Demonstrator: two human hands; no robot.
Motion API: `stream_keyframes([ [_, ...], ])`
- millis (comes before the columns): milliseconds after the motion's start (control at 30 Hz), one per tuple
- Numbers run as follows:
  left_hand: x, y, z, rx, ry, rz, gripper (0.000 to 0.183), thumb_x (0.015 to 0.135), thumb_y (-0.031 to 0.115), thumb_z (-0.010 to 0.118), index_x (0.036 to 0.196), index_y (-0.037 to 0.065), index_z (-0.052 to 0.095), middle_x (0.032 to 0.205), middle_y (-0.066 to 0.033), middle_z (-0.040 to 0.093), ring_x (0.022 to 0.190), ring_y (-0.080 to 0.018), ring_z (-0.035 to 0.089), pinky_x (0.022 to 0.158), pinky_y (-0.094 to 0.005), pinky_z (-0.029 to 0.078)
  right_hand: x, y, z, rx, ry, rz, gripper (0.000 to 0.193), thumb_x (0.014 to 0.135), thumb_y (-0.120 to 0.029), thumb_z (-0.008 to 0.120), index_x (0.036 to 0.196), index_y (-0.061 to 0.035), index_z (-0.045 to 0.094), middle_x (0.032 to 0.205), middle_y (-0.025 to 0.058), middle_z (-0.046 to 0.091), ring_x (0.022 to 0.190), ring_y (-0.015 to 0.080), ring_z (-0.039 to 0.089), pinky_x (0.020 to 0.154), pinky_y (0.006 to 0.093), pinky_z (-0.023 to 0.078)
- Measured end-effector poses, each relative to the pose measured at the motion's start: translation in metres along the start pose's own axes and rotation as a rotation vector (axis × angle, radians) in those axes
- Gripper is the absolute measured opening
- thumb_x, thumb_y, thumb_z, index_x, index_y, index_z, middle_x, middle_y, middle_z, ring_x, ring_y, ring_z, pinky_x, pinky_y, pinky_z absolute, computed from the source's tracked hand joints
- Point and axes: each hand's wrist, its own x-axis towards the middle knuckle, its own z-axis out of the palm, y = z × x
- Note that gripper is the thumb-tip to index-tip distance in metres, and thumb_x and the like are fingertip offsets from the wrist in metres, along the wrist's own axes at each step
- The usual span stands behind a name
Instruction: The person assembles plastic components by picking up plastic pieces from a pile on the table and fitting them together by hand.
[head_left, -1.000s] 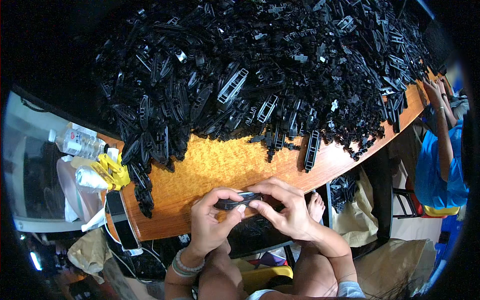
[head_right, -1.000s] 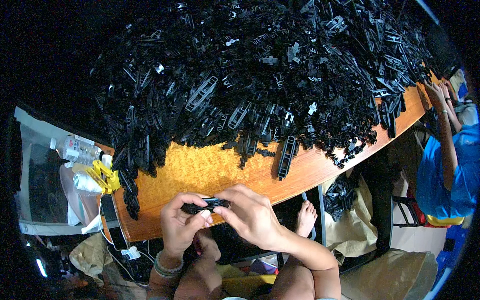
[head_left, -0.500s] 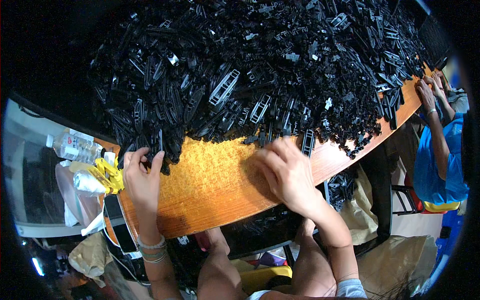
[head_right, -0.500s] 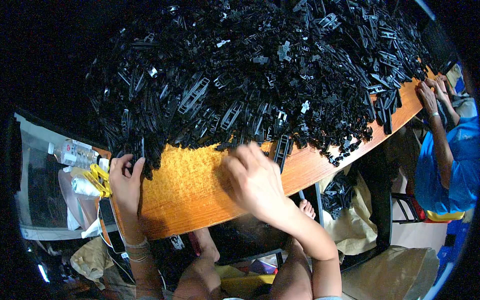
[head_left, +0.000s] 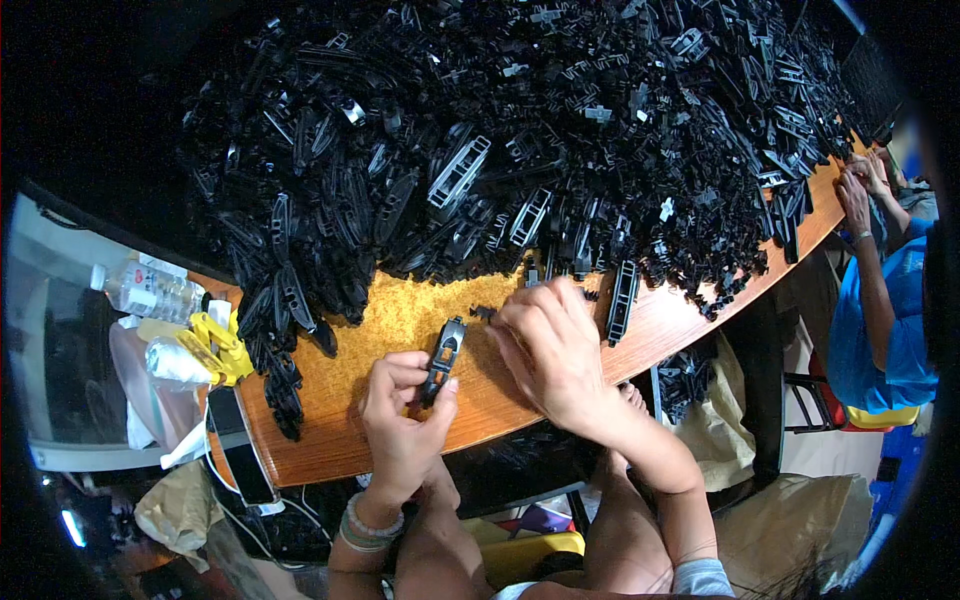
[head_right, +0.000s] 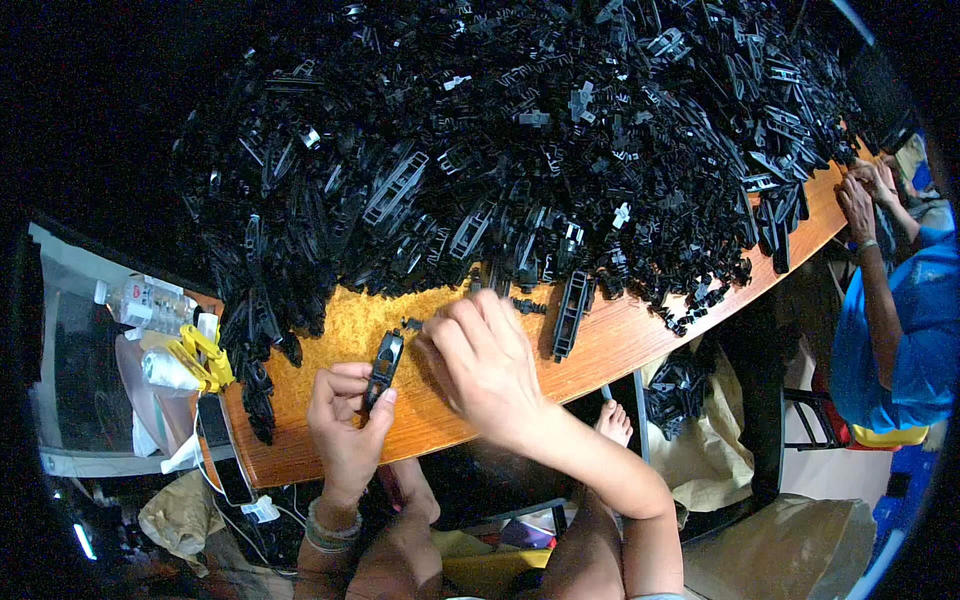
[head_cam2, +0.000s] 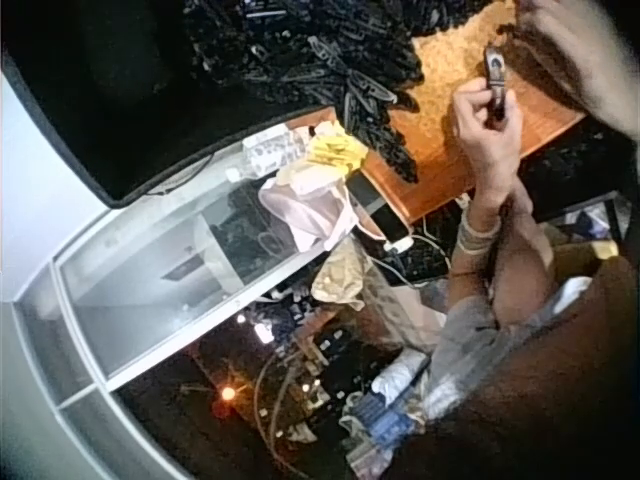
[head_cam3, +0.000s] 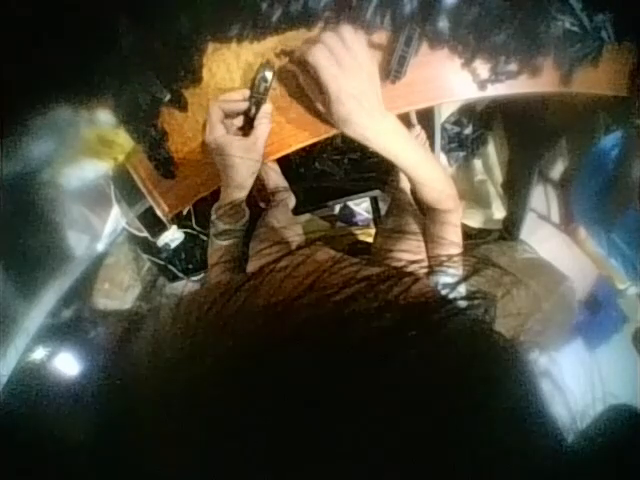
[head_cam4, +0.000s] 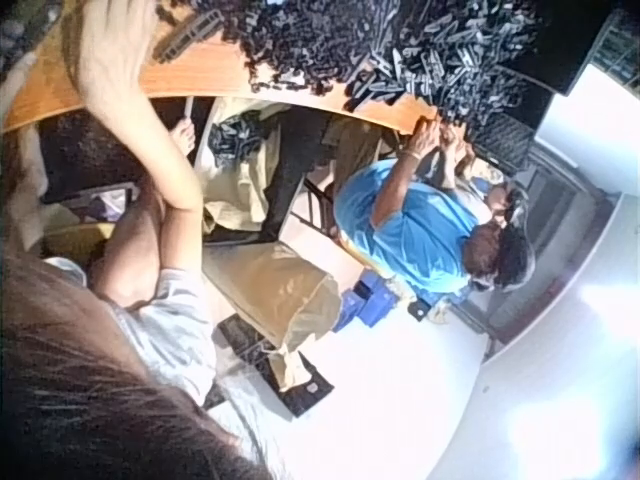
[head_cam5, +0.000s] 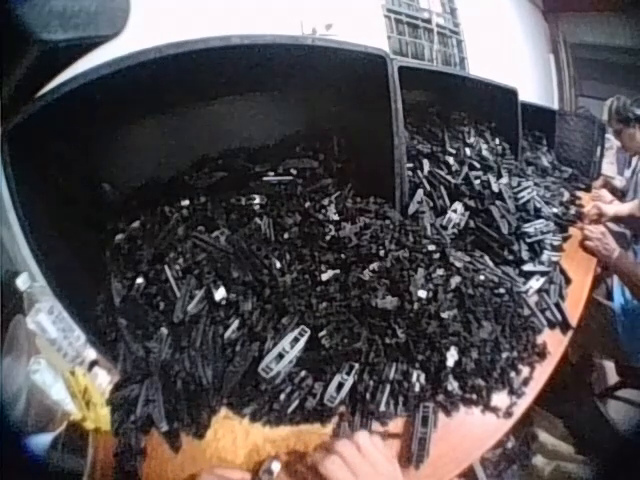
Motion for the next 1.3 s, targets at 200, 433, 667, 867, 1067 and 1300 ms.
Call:
stream_keyframes([
  [200, -0.010, 0.003, 0.008, -0.258, -0.218, -0.056, 0.028, 0.077, -0.009, 0.065, 0.096, 0.000, 0.047, 0.096, -0.0082, 0.052, 0.081, -0.0105, 0.054, 0.073, -0.0215, 0.046, -0.022, -0.024, -0.012, 0.513, 0.055, 0.264, 0.018, 0.078, -0.002, 0.067, 0.095, 0.0019, 0.063, 0.088, 0.0155, 0.062, 0.076, 0.0287, 0.064, 0.065, 0.0328, 0.052],
  [433, 0.006, 0.025, -0.002, -0.535, -0.503, -0.407, 0.041, 0.080, -0.011, 0.061, 0.116, -0.007, 0.043, 0.095, -0.0177, 0.060, 0.081, -0.0244, 0.067, 0.070, -0.0335, 0.059, -0.031, -0.026, -0.026, 0.629, -0.052, 0.271, 0.015, 0.076, -0.002, 0.068, 0.091, 0.0014, 0.066, 0.087, 0.0142, 0.062, 0.075, 0.0272, 0.064, 0.066, 0.0318, 0.052],
  [667, 0.003, 0.030, -0.006, -0.411, -0.402, -0.351, 0.025, 0.079, -0.010, 0.063, 0.101, -0.010, 0.052, 0.093, -0.0184, 0.062, 0.081, -0.0237, 0.067, 0.071, -0.0316, 0.059, -0.033, -0.024, -0.028, 0.272, -0.013, -0.040, 0.027, 0.069, -0.001, 0.065, 0.096, 0.0045, 0.063, 0.091, 0.0116, 0.057, 0.080, 0.0260, 0.060, 0.064, 0.0335, 0.051],
  [867, -0.005, 0.026, -0.006, -0.397, -0.326, -0.353, 0.021, 0.080, -0.008, 0.064, 0.098, -0.006, 0.054, 0.095, -0.0143, 0.062, 0.086, -0.0176, 0.063, 0.079, -0.0279, 0.053, -0.034, -0.018, -0.027, 0.295, -0.057, -0.098, 0.034, 0.068, -0.001, 0.066, 0.101, 0.0020, 0.062, 0.093, 0.0122, 0.056, 0.083, 0.0276, 0.059, 0.067, 0.0336, 0.050],
  [1067, -0.006, 0.026, -0.009, -0.138, -0.337, -0.010, 0.021, 0.074, -0.002, 0.068, 0.091, 0.001, 0.056, 0.093, -0.0112, 0.064, 0.082, -0.0131, 0.063, 0.073, -0.0258, 0.049, -0.034, -0.021, -0.037, 0.717, -0.297, 0.369, 0.028, 0.082, -0.008, 0.066, 0.107, 0.0026, 0.061, 0.085, 0.0125, 0.059, 0.072, 0.0207, 0.061, 0.065, 0.0304, 0.050],
  [1300, 0.010, 0.023, -0.026, -0.048, -0.422, 0.037, 0.011, 0.077, 0.002, 0.067, 0.087, 0.002, 0.063, 0.079, -0.0096, 0.067, 0.075, -0.0166, 0.066, 0.068, -0.0290, 0.052, -0.031, -0.004, -0.053, 0.775, -0.520, 0.224, 0.024, 0.084, -0.011, 0.063, 0.103, 0.0028, 0.062, 0.092, 0.0159, 0.064, 0.083, 0.0341, 0.063, 0.070, 0.0373, 0.050],
])
